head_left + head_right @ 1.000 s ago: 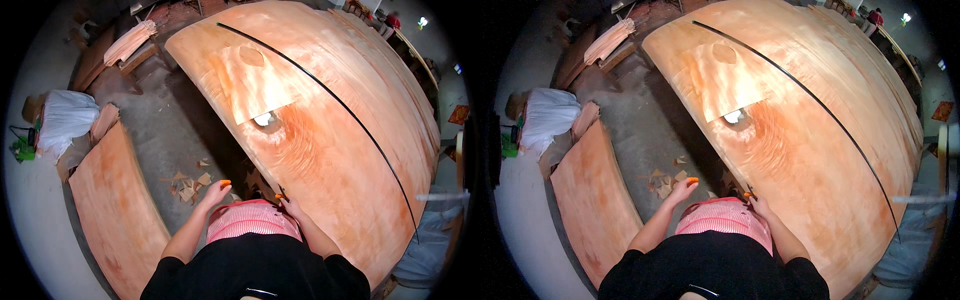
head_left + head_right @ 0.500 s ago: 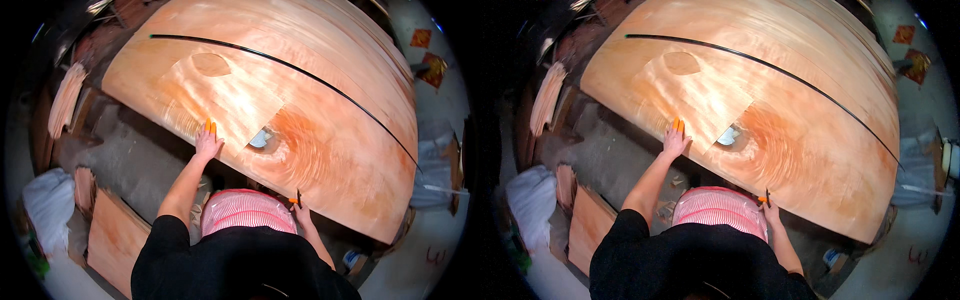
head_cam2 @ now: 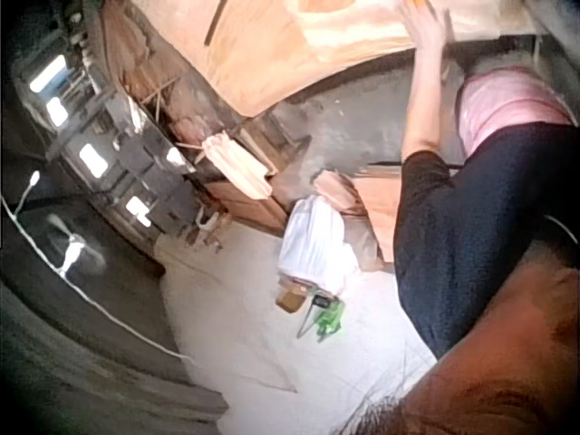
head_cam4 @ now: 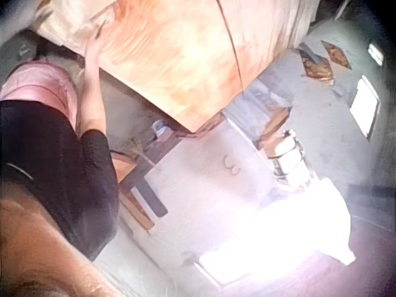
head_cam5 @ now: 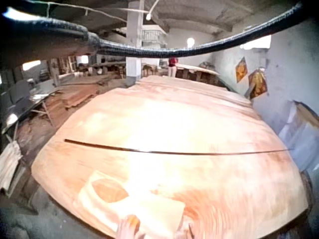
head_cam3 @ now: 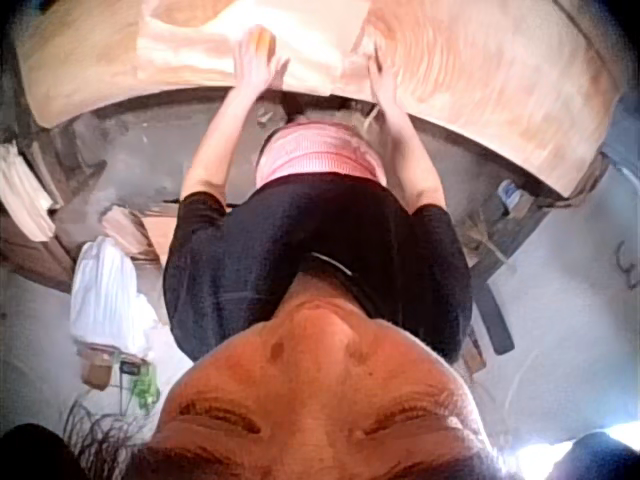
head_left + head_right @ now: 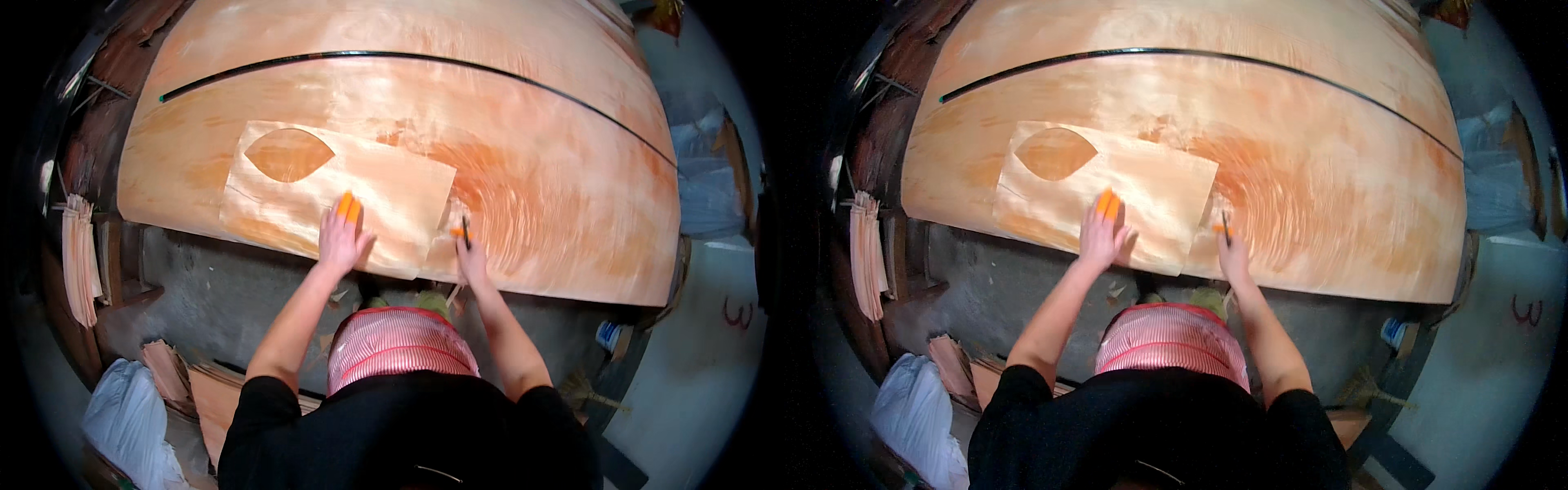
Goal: The person cuts thin sheets of wood veneer using a utility knife and a paper template. They apply a liquid to the veneer with a brush, then cut out shapes and stack the pieces.
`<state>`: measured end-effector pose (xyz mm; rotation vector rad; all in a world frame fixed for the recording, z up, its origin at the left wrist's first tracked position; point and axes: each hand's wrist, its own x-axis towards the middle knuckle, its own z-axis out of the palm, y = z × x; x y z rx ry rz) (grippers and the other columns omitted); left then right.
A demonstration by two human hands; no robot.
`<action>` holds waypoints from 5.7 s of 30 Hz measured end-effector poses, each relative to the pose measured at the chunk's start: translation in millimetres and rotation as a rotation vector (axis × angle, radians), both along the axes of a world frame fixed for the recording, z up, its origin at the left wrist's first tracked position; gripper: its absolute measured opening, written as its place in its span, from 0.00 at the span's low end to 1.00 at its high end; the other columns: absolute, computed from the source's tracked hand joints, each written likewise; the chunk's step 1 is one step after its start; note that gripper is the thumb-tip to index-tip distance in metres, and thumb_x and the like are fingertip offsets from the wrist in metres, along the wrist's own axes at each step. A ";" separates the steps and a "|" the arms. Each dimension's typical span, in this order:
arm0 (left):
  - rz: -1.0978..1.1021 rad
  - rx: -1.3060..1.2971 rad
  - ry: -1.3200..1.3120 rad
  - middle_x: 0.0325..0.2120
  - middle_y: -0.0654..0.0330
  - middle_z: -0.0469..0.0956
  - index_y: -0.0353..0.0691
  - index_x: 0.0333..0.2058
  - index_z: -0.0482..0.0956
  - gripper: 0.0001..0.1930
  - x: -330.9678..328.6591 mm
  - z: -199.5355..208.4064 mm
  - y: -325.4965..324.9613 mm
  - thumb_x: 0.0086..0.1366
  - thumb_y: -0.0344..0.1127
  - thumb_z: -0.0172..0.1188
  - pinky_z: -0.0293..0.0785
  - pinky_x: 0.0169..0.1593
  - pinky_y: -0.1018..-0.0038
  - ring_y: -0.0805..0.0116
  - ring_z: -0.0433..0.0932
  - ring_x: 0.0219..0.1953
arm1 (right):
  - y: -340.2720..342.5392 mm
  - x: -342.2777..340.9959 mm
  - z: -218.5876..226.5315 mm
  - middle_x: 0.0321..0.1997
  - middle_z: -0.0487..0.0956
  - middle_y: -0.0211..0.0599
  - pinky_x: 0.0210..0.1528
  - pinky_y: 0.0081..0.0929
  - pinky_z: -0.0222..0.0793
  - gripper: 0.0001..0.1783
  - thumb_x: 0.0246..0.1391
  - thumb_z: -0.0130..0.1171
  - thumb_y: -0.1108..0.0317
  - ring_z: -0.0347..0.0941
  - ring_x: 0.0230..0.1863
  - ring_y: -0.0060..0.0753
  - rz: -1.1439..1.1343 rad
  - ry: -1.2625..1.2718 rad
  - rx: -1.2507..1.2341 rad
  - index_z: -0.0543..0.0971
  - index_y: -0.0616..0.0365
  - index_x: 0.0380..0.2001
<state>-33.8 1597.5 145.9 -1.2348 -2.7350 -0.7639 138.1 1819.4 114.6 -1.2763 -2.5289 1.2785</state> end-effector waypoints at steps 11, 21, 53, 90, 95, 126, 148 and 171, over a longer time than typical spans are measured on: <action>-0.002 -0.348 -0.124 0.52 0.49 0.49 0.33 0.50 0.53 0.35 38.9 -14.2 -13.1 0.48 0.49 0.52 0.38 0.54 0.53 0.55 0.45 0.56 | -15.3 -51.2 11.0 0.24 0.74 0.36 0.33 0.22 0.63 0.12 0.42 0.53 0.66 0.69 0.28 0.25 -0.295 0.189 -0.171 0.70 0.63 0.28; -0.012 -0.266 -0.133 0.51 0.49 0.52 0.36 0.49 0.56 0.35 38.3 -20.6 -8.9 0.46 0.49 0.54 0.39 0.54 0.52 0.56 0.48 0.55 | -39.2 -9.5 37.6 0.27 0.71 0.33 0.31 0.21 0.64 0.11 0.34 0.55 0.75 0.68 0.28 0.29 0.209 0.423 0.140 0.73 0.56 0.28; 0.193 -0.052 0.067 0.48 0.56 0.60 0.42 0.44 0.65 0.19 -53.6 -43.8 37.5 0.51 0.32 0.44 0.44 0.54 0.59 0.61 0.54 0.53 | -88.5 -95.7 -1.9 0.23 0.70 0.49 0.29 0.39 0.63 0.09 0.46 0.39 0.69 0.67 0.26 0.50 0.733 -0.194 0.090 0.66 0.63 0.28; 0.183 0.023 -0.062 0.48 0.59 0.58 0.42 0.45 0.63 0.35 -55.9 -31.6 34.4 0.38 0.54 0.59 0.42 0.54 0.59 0.65 0.50 0.54 | 79.1 -176.0 34.2 0.22 0.68 0.44 0.26 0.37 0.62 0.07 0.42 0.44 0.66 0.67 0.25 0.45 1.395 -0.166 0.468 0.68 0.58 0.24; -0.008 -0.109 0.040 0.49 0.58 0.57 0.42 0.46 0.62 0.27 -46.4 -28.7 48.3 0.46 0.44 0.52 0.42 0.55 0.59 0.65 0.52 0.54 | 81.3 -128.9 39.3 0.23 0.68 0.44 0.24 0.36 0.63 0.05 0.42 0.46 0.68 0.67 0.24 0.44 1.214 -0.195 0.638 0.69 0.58 0.22; -0.169 -0.118 -0.023 0.49 0.55 0.57 0.40 0.46 0.61 0.26 -24.4 -25.5 83.5 0.45 0.37 0.50 0.44 0.54 0.58 0.62 0.53 0.53 | 68.6 -70.1 15.2 0.17 0.72 0.43 0.22 0.35 0.62 0.12 0.41 0.52 0.61 0.69 0.20 0.42 0.091 0.058 0.315 0.71 0.59 0.24; 0.112 0.024 0.014 0.41 0.51 0.63 0.35 0.41 0.65 0.32 -11.2 -34.8 -50.9 0.36 0.45 0.62 0.43 0.55 0.59 0.59 0.59 0.46 | -81.1 36.6 146.2 0.13 0.68 0.36 0.15 0.23 0.59 0.12 0.27 0.57 0.77 0.65 0.13 0.34 0.542 0.540 0.393 0.71 0.57 0.23; 0.338 0.176 -0.222 0.15 0.50 0.69 0.36 0.17 0.66 0.07 162.6 -0.2 -311.6 0.42 0.32 0.54 0.65 0.24 0.62 0.52 0.70 0.20 | -290.3 149.3 124.2 0.17 0.71 0.42 0.22 0.23 0.64 0.15 0.29 0.54 0.76 0.69 0.19 0.38 0.648 0.401 0.201 0.73 0.58 0.29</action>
